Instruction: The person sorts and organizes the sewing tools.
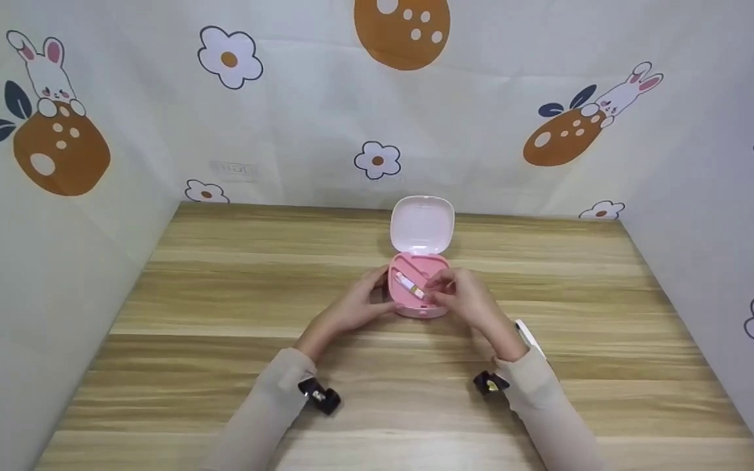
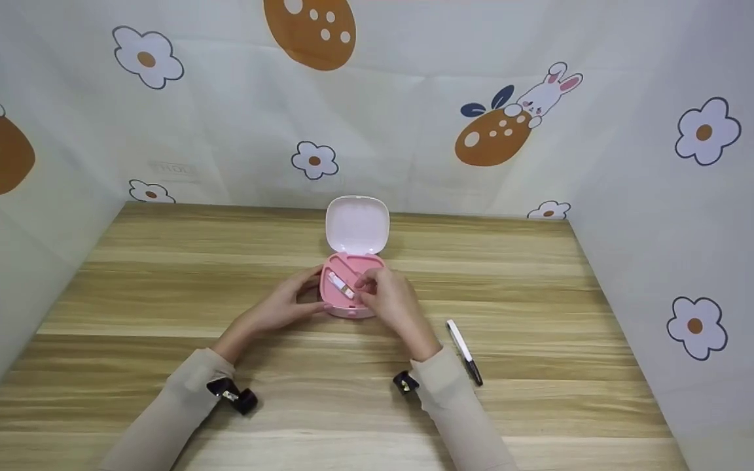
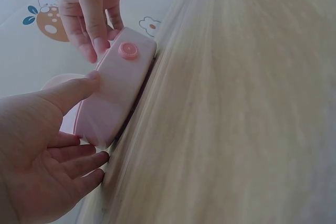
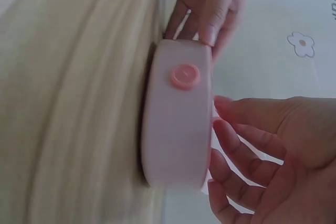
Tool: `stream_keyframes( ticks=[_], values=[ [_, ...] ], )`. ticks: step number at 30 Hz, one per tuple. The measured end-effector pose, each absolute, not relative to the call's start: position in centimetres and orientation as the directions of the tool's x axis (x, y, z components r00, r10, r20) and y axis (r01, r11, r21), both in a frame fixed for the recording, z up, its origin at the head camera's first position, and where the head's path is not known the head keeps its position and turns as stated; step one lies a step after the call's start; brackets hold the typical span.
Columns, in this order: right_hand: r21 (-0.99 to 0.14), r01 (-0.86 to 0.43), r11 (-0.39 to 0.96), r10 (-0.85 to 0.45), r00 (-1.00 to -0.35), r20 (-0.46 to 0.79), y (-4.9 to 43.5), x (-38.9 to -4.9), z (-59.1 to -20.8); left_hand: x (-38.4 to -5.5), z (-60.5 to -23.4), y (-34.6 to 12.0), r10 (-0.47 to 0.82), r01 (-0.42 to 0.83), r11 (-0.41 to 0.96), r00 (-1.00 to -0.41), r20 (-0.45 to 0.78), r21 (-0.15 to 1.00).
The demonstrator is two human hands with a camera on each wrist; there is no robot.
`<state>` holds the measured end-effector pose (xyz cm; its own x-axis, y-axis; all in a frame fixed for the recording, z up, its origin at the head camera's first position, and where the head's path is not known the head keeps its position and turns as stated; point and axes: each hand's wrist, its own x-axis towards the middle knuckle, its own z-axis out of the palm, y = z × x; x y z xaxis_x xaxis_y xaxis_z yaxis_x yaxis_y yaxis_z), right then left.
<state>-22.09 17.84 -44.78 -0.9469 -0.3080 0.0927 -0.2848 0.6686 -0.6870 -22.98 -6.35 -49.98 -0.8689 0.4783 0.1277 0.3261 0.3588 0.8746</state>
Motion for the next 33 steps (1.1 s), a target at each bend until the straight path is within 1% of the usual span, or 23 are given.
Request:
stream_keyframes(
  ticks=[6,13,20,27,33],
  values=[
    [-0.712,-0.335,0.617,-0.366,-0.923,0.117,19.7,-22.5,-43.7,-23.0,-50.0,-6.4,0.475,0.327,0.346,-0.869,0.136,0.879],
    [-0.728,-0.359,0.584,-0.437,-0.895,0.090,21.3,-22.7,-43.3,-23.1,-50.1,-6.3,0.480,0.338,0.325,-0.864,0.154,0.883],
    [-0.734,-0.386,0.559,-0.443,-0.887,0.129,22.0,-22.4,-43.6,-23.2,-50.2,-6.2,0.494,0.344,0.331,-0.856,0.149,0.879],
    [-0.760,-0.355,0.545,-0.448,-0.889,0.093,22.6,-21.5,-43.9,-23.0,-50.0,-6.3,0.485,0.329,0.363,-0.865,0.125,0.872],
    [-0.773,-0.347,0.531,-0.451,-0.888,0.089,23.2,-20.9,-44.0,-23.0,-50.0,-6.3,0.482,0.330,0.367,-0.867,0.126,0.870]
  ],
)
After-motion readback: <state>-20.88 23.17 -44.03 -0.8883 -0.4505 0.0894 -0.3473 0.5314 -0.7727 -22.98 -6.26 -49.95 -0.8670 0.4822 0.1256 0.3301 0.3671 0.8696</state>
